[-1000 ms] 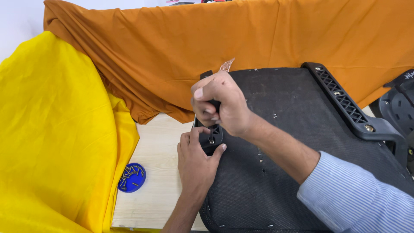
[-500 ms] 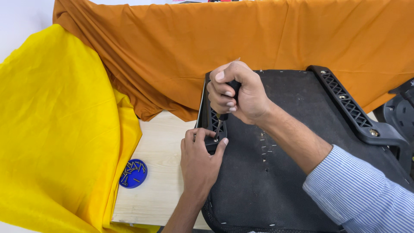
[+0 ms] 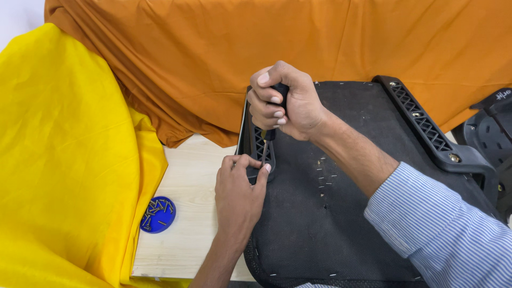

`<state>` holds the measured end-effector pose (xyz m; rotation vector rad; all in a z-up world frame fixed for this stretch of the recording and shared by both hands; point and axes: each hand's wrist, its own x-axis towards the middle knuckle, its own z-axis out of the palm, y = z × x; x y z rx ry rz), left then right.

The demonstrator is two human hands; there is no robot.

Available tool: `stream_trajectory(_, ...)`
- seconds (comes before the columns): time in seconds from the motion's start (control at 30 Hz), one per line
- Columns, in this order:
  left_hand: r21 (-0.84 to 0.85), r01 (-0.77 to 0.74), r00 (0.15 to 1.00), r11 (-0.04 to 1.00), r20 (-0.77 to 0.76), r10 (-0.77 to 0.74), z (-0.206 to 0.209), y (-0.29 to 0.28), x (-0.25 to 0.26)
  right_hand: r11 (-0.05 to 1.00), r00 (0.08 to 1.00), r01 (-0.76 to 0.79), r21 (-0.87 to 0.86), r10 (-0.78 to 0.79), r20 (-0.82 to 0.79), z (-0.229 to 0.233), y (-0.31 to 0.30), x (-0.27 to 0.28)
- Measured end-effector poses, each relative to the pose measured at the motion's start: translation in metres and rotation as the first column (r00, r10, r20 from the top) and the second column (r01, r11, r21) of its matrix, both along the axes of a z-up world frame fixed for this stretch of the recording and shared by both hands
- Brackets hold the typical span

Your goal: The person uses a screwdriver to tighten screws on the underside of a black office chair seat, securing two plastic brackets. They work on multiple screw locations on both brackets, switching between a black-handled and a red-handled screwdriver.

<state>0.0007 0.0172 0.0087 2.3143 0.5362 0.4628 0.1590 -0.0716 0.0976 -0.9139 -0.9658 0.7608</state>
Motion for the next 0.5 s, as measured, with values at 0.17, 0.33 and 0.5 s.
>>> stream_trajectory(0.17, -0.021, -0.006, 1.0, 1.0, 0.002, 0.006, 0.001, 0.0, 0.001, 0.997, 0.996, 0.062, -0.039, -0.064, -0.057, 0.003, 0.005, -0.002)
stream_trajectory(0.33, -0.017, -0.02, 1.0, 1.0, -0.014, 0.02, 0.001, -0.001, 0.002, 0.983, 0.982, 0.185, 0.006, -0.185, -0.043, -0.002, 0.006, -0.022)
stream_trajectory(0.5, -0.019, -0.005, 1.0, 1.0, 0.022, 0.005, 0.002, 0.001, 0.0, 0.947, 0.945, 0.322, 0.01, -0.32, -0.072, 0.0, 0.011, -0.031)
